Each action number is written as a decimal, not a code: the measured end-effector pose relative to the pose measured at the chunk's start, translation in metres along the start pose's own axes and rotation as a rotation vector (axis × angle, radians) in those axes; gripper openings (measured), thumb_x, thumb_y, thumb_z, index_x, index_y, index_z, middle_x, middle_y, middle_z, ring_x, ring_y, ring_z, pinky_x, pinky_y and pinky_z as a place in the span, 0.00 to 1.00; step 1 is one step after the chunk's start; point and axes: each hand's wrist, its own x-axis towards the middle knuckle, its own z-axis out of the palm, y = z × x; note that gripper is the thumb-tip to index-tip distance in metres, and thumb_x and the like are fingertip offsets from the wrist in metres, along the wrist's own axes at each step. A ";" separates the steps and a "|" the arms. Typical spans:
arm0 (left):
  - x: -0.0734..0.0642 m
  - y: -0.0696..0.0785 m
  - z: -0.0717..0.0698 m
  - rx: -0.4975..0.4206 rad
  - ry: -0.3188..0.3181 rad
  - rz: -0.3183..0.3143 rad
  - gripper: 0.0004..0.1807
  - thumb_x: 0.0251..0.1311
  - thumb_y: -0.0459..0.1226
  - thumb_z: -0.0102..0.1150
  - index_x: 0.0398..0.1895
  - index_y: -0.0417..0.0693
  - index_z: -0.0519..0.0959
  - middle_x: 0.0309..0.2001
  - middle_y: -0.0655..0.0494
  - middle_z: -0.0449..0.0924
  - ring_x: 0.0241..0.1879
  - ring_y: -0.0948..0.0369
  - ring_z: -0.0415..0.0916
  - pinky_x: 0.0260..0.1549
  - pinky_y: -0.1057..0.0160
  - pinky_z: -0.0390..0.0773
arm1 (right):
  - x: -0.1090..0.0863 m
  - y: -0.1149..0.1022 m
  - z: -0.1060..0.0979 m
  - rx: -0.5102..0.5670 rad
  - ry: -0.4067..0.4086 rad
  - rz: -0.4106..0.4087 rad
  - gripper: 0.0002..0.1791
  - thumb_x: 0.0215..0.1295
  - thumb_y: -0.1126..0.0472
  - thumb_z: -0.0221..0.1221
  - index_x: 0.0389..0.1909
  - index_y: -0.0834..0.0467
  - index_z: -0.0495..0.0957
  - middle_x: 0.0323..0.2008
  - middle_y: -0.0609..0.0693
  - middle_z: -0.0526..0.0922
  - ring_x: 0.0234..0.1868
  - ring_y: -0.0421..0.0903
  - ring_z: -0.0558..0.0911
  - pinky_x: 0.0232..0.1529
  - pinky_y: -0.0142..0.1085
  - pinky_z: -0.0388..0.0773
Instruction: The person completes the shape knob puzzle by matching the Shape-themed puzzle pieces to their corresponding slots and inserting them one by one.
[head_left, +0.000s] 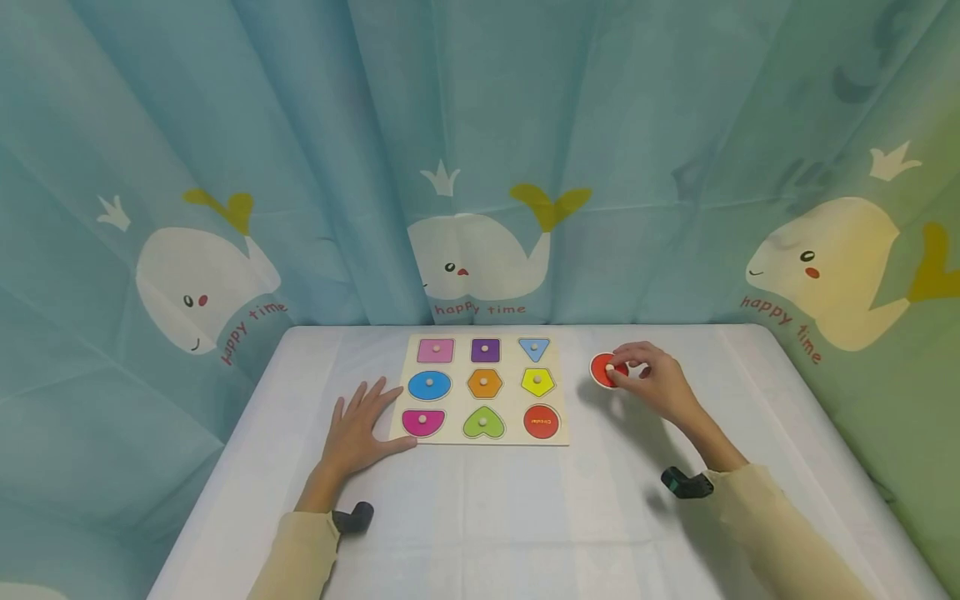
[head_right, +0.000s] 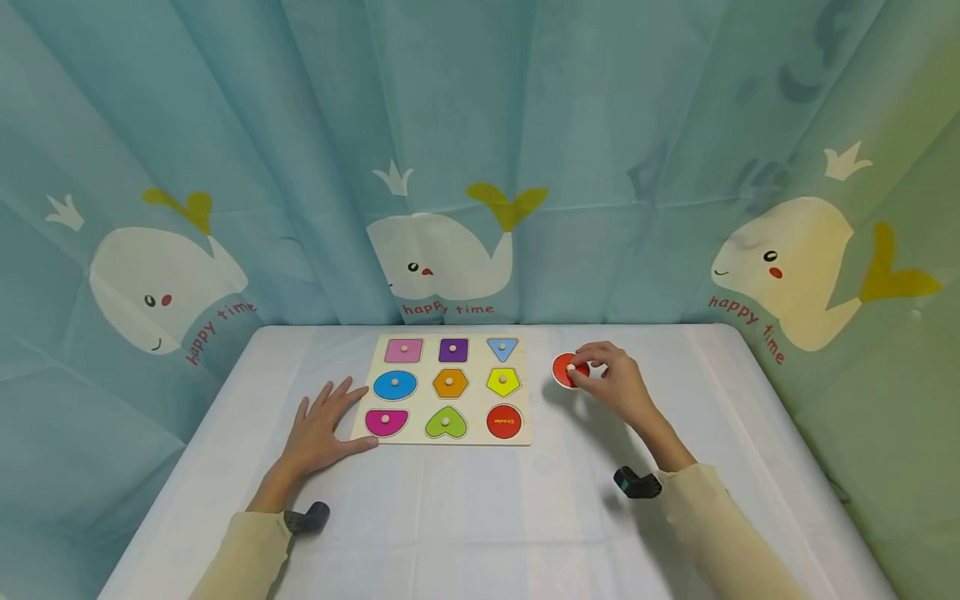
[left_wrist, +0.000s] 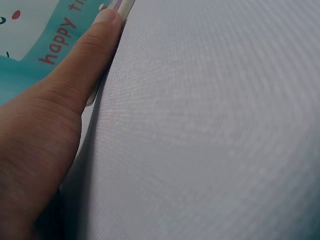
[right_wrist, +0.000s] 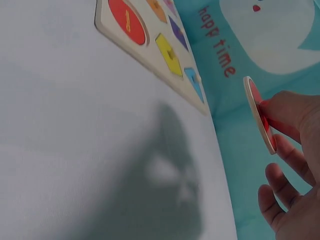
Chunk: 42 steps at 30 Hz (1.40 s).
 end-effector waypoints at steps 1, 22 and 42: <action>0.000 0.000 0.000 0.000 0.001 0.000 0.52 0.48 0.63 0.72 0.76 0.55 0.68 0.80 0.43 0.55 0.80 0.39 0.43 0.72 0.27 0.36 | 0.001 -0.002 0.002 0.003 -0.003 0.001 0.09 0.63 0.62 0.72 0.41 0.60 0.88 0.51 0.58 0.84 0.46 0.54 0.80 0.40 0.39 0.77; 0.000 -0.002 0.000 0.006 0.004 0.006 0.52 0.47 0.63 0.72 0.76 0.55 0.68 0.80 0.43 0.56 0.79 0.39 0.44 0.71 0.26 0.38 | 0.001 -0.022 0.046 0.075 -0.067 0.044 0.09 0.61 0.61 0.73 0.42 0.58 0.89 0.52 0.55 0.84 0.48 0.53 0.79 0.44 0.42 0.78; 0.001 -0.001 0.000 0.004 0.007 0.005 0.52 0.47 0.63 0.73 0.76 0.54 0.68 0.80 0.43 0.56 0.79 0.38 0.44 0.71 0.26 0.38 | -0.016 -0.026 0.083 0.137 -0.052 0.028 0.07 0.59 0.65 0.72 0.39 0.58 0.89 0.49 0.54 0.85 0.47 0.53 0.80 0.44 0.43 0.81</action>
